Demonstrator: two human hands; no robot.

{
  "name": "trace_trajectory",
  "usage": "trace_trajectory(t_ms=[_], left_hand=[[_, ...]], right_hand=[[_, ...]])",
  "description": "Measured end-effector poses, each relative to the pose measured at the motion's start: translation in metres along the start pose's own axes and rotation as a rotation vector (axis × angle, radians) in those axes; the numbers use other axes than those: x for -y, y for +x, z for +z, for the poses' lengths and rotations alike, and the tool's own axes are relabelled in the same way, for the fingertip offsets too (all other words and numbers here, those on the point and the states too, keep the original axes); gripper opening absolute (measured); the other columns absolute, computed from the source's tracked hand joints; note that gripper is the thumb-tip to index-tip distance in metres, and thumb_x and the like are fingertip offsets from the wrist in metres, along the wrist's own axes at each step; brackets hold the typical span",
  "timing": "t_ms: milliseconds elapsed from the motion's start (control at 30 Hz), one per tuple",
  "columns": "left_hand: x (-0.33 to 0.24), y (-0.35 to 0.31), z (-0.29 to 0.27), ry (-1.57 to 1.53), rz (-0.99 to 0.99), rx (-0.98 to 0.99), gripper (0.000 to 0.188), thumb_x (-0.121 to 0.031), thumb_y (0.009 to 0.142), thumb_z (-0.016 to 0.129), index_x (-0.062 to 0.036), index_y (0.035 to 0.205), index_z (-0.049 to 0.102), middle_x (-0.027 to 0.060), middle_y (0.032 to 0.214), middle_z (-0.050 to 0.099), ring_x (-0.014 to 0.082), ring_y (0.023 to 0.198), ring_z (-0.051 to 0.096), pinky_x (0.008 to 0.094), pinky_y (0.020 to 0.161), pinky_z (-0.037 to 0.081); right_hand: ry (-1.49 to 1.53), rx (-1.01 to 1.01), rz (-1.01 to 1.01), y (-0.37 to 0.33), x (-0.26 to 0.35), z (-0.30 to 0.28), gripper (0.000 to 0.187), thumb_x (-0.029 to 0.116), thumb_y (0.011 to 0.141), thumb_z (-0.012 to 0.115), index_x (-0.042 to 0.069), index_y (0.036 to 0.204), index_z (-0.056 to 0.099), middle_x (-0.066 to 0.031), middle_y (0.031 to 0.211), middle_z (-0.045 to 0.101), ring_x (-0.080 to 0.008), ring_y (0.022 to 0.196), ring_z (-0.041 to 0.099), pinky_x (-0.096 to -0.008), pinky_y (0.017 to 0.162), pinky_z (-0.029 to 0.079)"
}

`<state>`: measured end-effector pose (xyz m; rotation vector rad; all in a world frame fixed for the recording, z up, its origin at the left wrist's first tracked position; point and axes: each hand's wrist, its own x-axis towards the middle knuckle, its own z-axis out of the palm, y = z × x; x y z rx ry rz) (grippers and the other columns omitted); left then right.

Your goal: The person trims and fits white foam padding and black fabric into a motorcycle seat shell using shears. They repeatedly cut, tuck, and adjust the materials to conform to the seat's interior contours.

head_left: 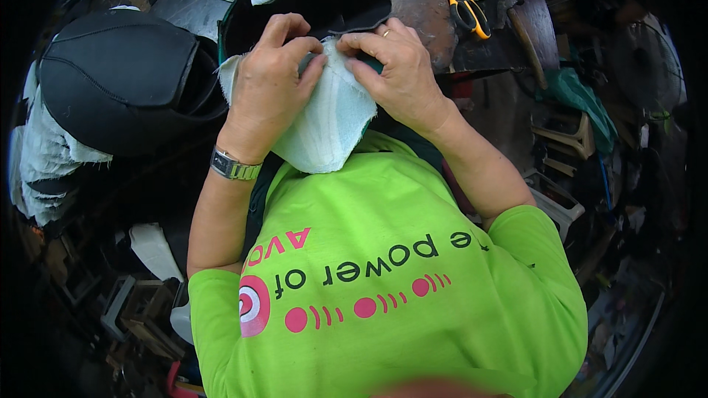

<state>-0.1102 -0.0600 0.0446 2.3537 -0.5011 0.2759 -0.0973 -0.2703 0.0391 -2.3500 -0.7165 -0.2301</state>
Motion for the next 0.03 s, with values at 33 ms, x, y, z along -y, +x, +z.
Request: trace_trajectory(t_ms=[33], left_hand=[[-0.0018, -0.0011, 0.0000, 0.016, -0.023, 0.032, 0.016, -0.009, 0.085, 0.079, -0.0008, 0.098, 0.073, 0.0154, 0.124, 0.059, 0.0319, 0.103, 0.071, 0.0356, 0.086, 0.058]], right_hand=[[-0.005, 0.008, 0.004, -0.0001, 0.0001, -0.0003, 0.025, 0.009, 0.083, 0.075, 0.009, 0.108, 0.077, -0.0073, 0.098, 0.075, -0.0259, 0.093, 0.064, -0.0385, 0.088, 0.046]])
